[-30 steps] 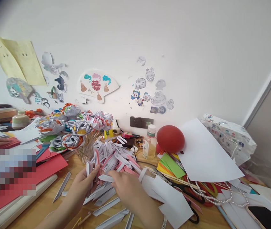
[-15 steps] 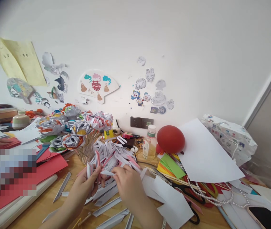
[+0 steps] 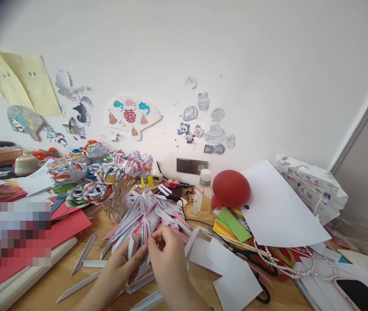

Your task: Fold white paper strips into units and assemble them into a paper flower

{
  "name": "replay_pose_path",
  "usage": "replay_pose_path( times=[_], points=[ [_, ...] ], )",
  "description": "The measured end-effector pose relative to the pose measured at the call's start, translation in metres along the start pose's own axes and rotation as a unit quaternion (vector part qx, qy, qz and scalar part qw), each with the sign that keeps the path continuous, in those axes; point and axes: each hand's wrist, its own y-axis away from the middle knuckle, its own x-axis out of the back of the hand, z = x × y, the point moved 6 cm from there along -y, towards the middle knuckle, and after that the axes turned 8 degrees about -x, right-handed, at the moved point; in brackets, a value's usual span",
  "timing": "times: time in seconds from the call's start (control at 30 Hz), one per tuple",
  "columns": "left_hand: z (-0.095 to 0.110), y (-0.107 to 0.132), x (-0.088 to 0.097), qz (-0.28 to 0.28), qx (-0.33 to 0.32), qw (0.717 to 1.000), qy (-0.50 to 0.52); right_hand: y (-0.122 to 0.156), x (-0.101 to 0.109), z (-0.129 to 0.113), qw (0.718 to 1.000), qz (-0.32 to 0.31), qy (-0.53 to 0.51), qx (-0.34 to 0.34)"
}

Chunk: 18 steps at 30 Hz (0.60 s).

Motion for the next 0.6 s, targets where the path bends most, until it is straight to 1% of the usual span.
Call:
replay_pose_path(
  times=[0.07,0.17,0.2,0.27,0.33,0.4,0.47,0.53,0.6],
  points=[
    [0.000,-0.001,-0.003,-0.022,0.012,0.999,0.025,-0.003,-0.002,0.003,0.999,-0.049,-0.014,-0.015],
    [0.003,0.000,-0.013,-0.096,0.048,0.989,0.098,-0.009,0.001,0.001,0.989,-0.135,-0.058,-0.001],
    [0.005,0.001,-0.017,-0.122,0.061,0.983,0.125,-0.011,0.003,-0.001,0.984,-0.160,-0.079,0.007],
    [0.008,0.004,-0.023,-0.164,0.082,0.969,0.164,-0.012,0.005,-0.003,0.968,-0.214,-0.130,0.000],
    [0.008,0.007,-0.028,-0.196,0.095,0.960,0.176,-0.011,0.005,-0.004,0.953,-0.257,-0.161,-0.006],
    [0.006,0.008,-0.030,-0.211,0.093,0.957,0.176,-0.009,0.004,-0.005,0.947,-0.274,-0.168,0.008],
    [0.003,0.007,-0.030,-0.210,0.085,0.958,0.176,-0.008,0.003,-0.006,0.946,-0.277,-0.166,0.028],
    [0.000,0.006,-0.030,-0.204,0.081,0.961,0.169,-0.007,0.003,-0.008,0.950,-0.271,-0.147,0.047],
    [-0.004,0.004,-0.027,-0.184,0.084,0.968,0.149,-0.007,0.005,-0.010,0.961,-0.251,-0.097,0.069]
  ],
)
